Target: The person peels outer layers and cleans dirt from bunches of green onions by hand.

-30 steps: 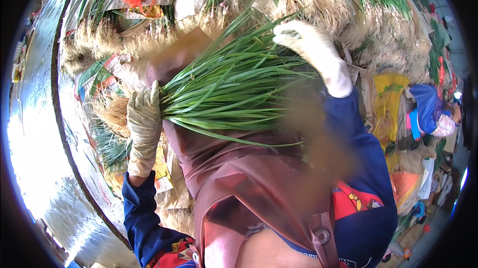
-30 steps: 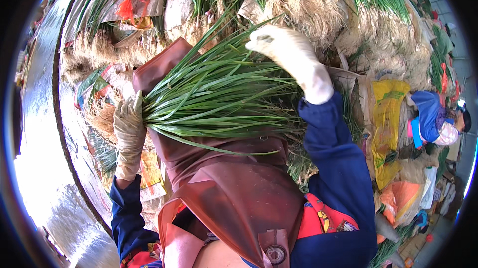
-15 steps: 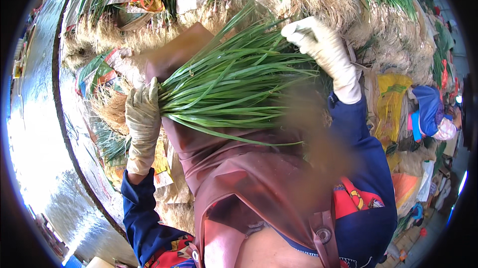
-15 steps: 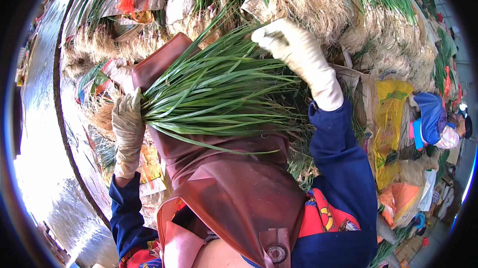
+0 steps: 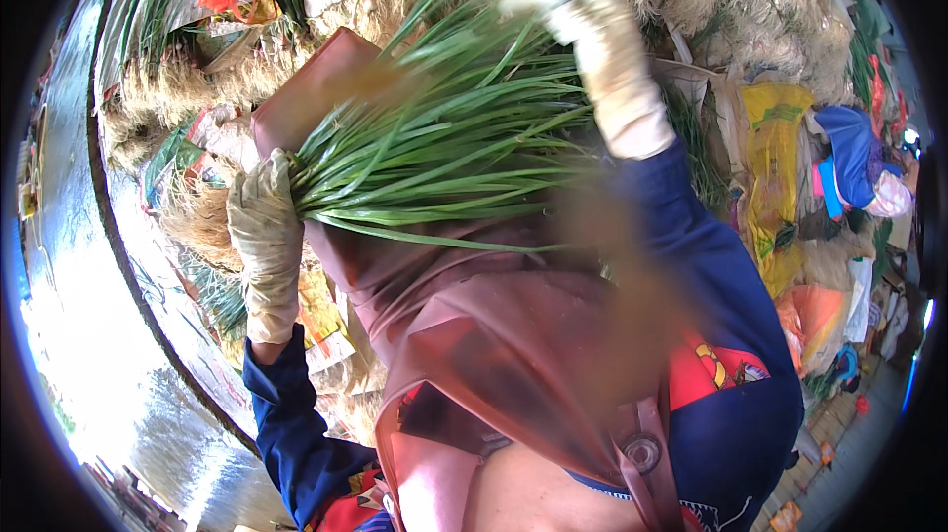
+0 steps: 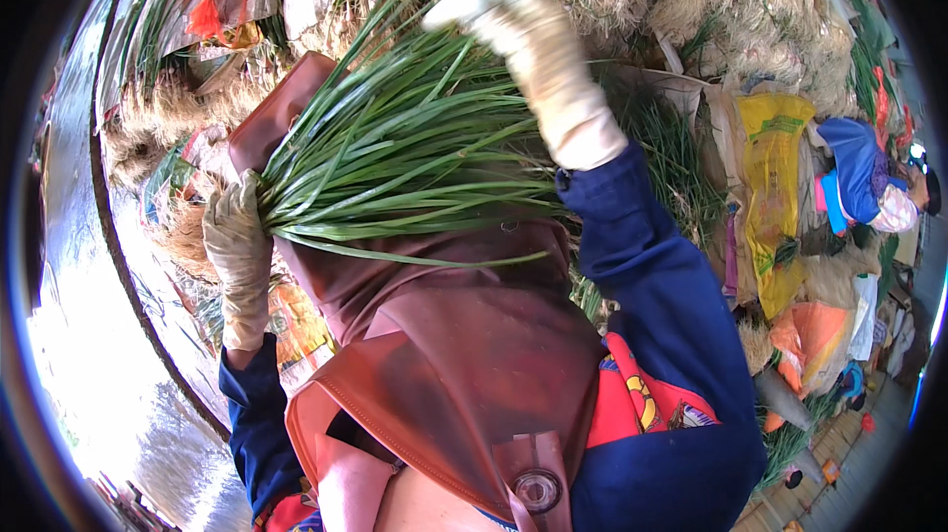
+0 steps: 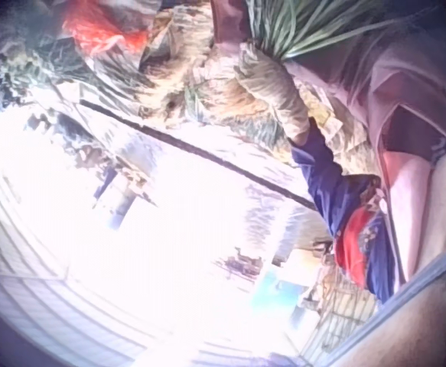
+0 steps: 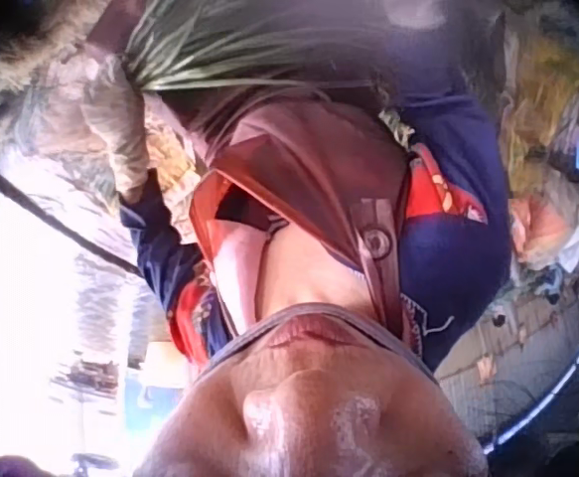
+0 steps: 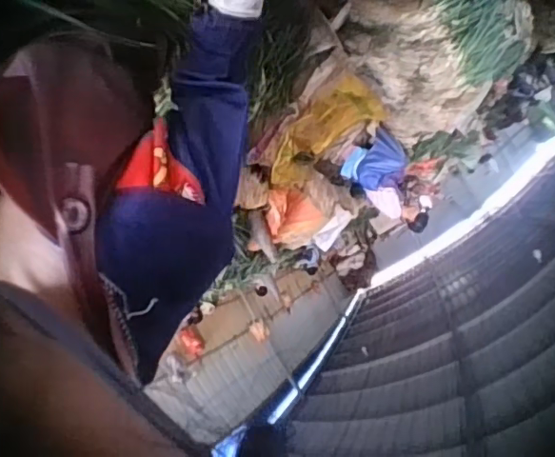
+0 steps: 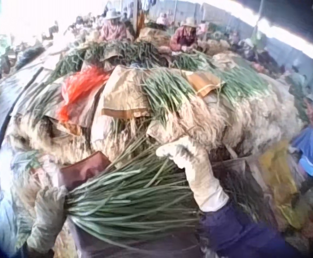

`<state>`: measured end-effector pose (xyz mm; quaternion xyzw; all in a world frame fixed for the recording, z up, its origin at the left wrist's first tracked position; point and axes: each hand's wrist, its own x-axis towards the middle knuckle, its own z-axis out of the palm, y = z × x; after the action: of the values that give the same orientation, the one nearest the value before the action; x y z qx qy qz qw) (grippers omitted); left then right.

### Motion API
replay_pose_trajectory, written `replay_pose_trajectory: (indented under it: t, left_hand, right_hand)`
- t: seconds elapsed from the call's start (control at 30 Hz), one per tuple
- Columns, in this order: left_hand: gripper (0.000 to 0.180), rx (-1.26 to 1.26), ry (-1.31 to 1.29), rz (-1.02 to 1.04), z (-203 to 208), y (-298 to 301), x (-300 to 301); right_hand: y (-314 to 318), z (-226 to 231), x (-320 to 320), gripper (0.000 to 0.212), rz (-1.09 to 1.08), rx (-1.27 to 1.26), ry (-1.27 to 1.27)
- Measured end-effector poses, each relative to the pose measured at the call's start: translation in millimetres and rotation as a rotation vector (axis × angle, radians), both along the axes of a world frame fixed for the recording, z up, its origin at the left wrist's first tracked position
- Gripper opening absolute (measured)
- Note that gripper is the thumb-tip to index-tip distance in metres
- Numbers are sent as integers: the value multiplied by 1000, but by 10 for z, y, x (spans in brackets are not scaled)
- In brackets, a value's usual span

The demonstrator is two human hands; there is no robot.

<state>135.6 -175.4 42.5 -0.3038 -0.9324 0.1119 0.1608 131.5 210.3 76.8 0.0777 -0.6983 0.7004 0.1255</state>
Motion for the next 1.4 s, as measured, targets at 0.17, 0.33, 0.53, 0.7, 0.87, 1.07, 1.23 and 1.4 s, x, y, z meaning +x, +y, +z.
replay_pose_trajectory:
  t: [0.17, 0.33, 0.53, 0.7, 0.87, 1.07, 1.23, 1.4]
  left_hand:
    - [49, -40, 21, 7, 18, 44, -14]
    - [49, -19, 37, -17, -27, -47, 7]
    - [51, -74, 28, 14, 5, 17, -14]
    - [49, -140, 25, 62, 57, 29, 21]
    - [50, -97, -130, 85, 202, 111, -1]
    - [44, -7, -198, 38, 258, 55, -59]
    - [33, 20, -280, 50, 381, 115, -44]
    - [21, 44, -401, 85, 389, 39, -27]
  right_hand:
    - [866, 144, 536, 25, -288, 161, -84]
    - [451, 35, 868, 18, -11, 568, -123]
    - [70, -191, 805, 32, 8, 1150, 96]
    - [-71, -391, 681, 26, 24, 1107, 156]
    - [-46, -452, 584, 16, 8, 849, 176]
    - [-179, -180, 415, 11, 114, 480, -160]
    - [-105, -251, 170, 10, 24, 1104, 146]
    - [-209, -417, -167, 19, 184, -420, -68]
